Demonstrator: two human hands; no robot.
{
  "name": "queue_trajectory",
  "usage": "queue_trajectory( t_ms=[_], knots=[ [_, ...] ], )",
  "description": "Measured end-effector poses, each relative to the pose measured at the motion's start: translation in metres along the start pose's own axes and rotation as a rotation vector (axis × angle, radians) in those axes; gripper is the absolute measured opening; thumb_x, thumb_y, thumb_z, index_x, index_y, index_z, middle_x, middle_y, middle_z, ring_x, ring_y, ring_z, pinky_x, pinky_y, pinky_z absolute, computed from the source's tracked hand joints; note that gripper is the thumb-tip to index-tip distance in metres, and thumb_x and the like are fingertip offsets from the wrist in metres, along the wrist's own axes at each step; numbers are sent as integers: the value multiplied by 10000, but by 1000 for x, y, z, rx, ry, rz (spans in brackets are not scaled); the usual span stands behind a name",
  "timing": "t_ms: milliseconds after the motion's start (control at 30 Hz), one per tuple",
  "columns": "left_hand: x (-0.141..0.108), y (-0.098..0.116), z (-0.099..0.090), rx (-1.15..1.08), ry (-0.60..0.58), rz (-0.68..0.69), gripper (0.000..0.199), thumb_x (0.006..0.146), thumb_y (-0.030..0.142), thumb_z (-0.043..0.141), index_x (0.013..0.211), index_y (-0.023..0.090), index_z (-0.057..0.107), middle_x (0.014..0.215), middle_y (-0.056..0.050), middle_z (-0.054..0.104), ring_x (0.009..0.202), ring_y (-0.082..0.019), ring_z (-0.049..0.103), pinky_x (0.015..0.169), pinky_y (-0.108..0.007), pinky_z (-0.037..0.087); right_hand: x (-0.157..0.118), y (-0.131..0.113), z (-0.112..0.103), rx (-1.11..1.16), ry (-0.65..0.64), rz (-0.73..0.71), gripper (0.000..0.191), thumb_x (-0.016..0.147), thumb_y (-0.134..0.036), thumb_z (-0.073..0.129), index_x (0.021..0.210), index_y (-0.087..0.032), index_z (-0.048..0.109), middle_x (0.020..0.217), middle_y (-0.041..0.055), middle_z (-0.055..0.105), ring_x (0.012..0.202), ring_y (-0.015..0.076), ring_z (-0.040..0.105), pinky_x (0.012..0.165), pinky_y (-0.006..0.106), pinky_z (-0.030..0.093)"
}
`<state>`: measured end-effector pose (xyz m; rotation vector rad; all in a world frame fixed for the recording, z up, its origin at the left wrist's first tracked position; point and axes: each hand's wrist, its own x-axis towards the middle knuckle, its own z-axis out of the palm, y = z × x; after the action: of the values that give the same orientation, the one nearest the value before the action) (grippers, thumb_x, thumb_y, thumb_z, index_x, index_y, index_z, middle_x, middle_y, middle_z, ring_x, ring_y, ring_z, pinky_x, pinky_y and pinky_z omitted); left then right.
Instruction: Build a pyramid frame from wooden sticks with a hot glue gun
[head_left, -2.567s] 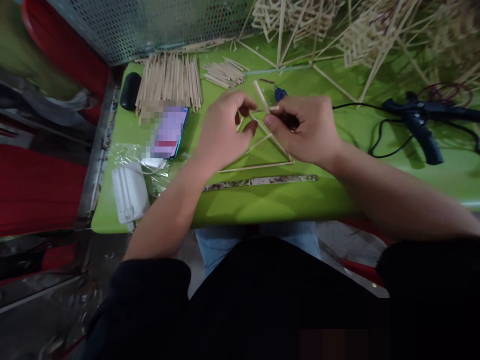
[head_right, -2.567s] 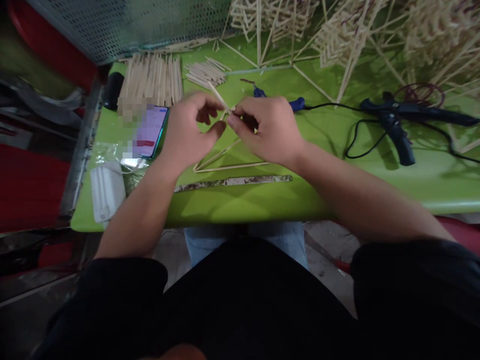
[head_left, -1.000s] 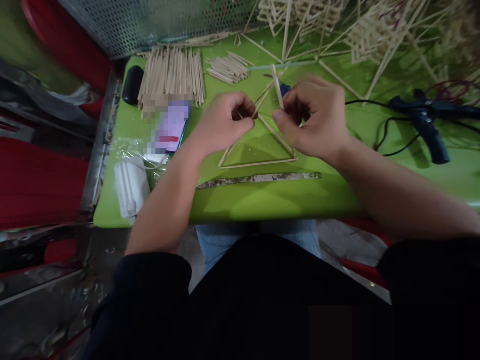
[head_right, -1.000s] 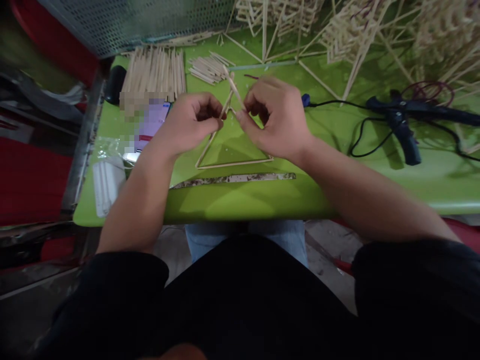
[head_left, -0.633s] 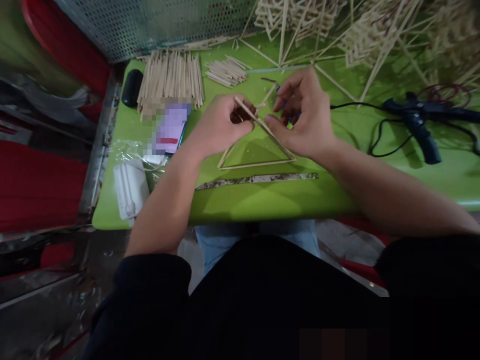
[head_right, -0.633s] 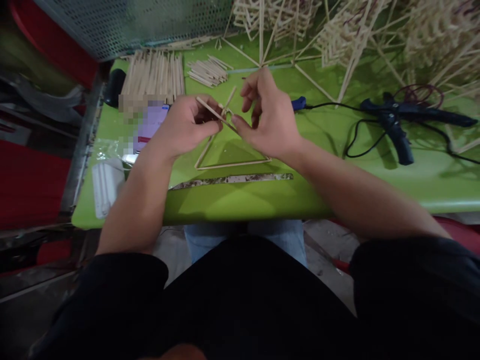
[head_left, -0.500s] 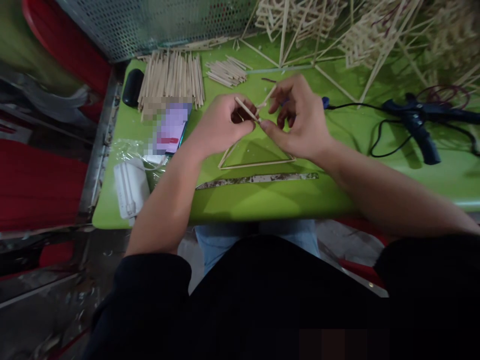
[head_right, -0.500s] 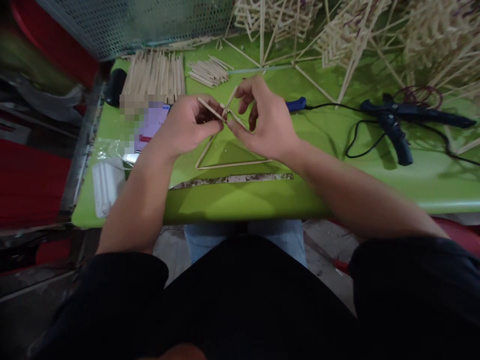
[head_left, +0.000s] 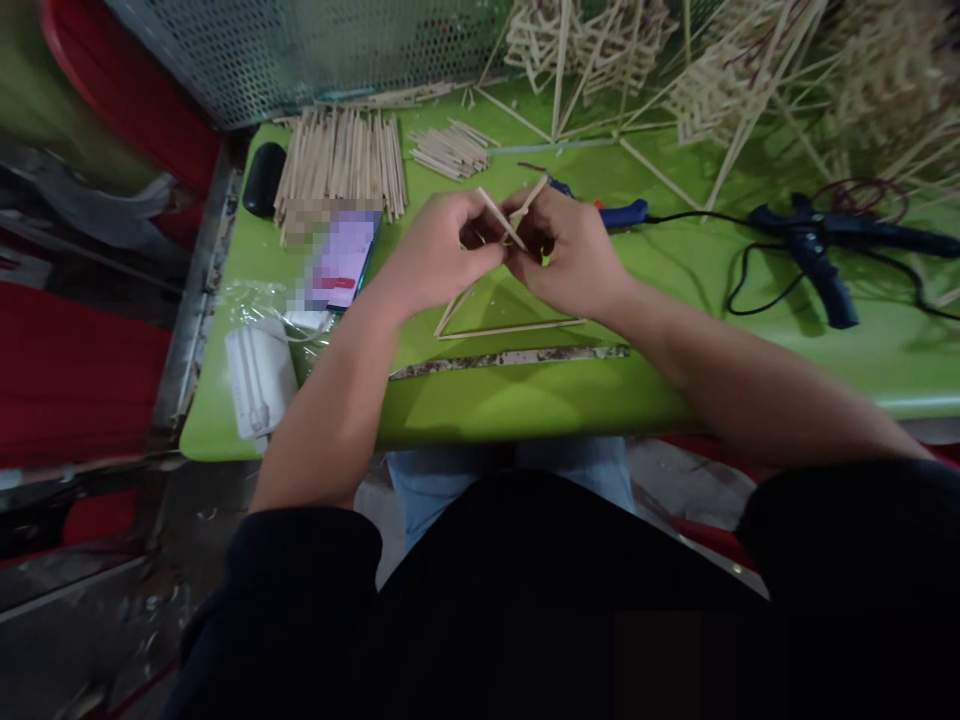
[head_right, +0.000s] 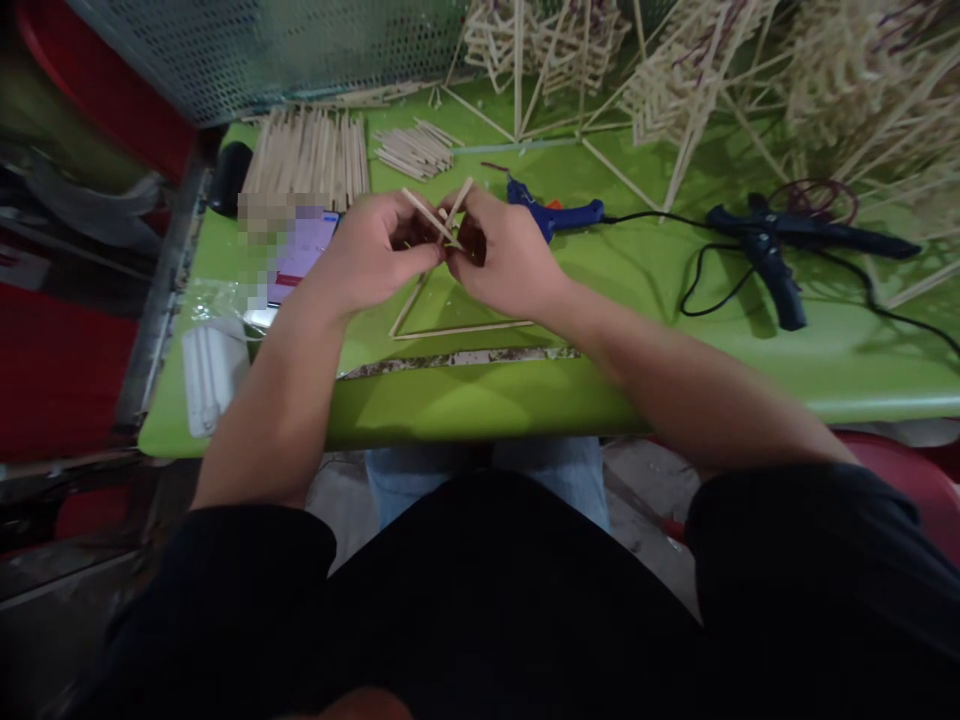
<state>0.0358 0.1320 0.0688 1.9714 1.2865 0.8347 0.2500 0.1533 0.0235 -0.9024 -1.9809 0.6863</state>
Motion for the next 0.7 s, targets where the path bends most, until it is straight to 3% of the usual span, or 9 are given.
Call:
queue_trajectory(
  t_ms=[133, 300, 367, 500, 600, 700],
  knots=[
    [0, -3, -1, -52, -4, 44, 161, 929, 136, 709, 1027, 241, 781, 1005, -42, 799, 921, -202, 761, 877, -362, 625, 2, -3, 0, 2, 22, 6, 255, 943, -433, 791, 1134, -302, 685, 891, 27, 725, 758, 227, 604, 713, 417, 512],
    [-3, 0, -4, -66, 7, 53, 74, 961, 212, 758, 1023, 248, 777, 1021, -49, 802, 939, -214, 765, 885, -383, 634, 12, 0, 1, 152, -32, 5, 227, 917, -388, 771, 1080, -292, 645, 945, 38, 737, 800, 226, 655, 762, 425, 580],
    [-3, 0, -4, -76, 10, 58, 42, 979, 283, 777, 1005, 253, 765, 1033, -56, 805, 925, -217, 748, 869, -403, 629, 18, 2, 2, 274, -75, 7, 253, 851, -367, 792, 1020, -293, 619, 925, 28, 717, 786, 218, 662, 732, 415, 595],
    [1, -5, -8, -70, 14, 86, 279, 993, 543, 849, 1042, 292, 740, 1088, -29, 814, 919, -205, 694, 872, -441, 634, 27, 0, -2, 467, -114, 31, 292, 738, -373, 832, 950, -294, 648, 872, 16, 719, 738, 220, 671, 681, 424, 620],
    [1, -5, -23, -57, 47, 145, 442, 936, 696, 895, 1040, 300, 727, 1106, -32, 808, 923, -205, 678, 905, -478, 650, 28, -5, -6, 474, -100, 114, 320, 705, -436, 879, 950, -319, 710, 857, 17, 776, 776, 270, 720, 713, 476, 644],
    [-8, 0, -49, 78, -48, 67, 397, 966, 632, 877, 1137, 287, 780, 1165, -65, 828, 965, -238, 732, 924, -501, 651, 25, -10, -9, 493, -77, 162, 336, 705, -459, 946, 969, -361, 762, 850, 4, 801, 800, 311, 754, 733, 519, 659]
  ],
)
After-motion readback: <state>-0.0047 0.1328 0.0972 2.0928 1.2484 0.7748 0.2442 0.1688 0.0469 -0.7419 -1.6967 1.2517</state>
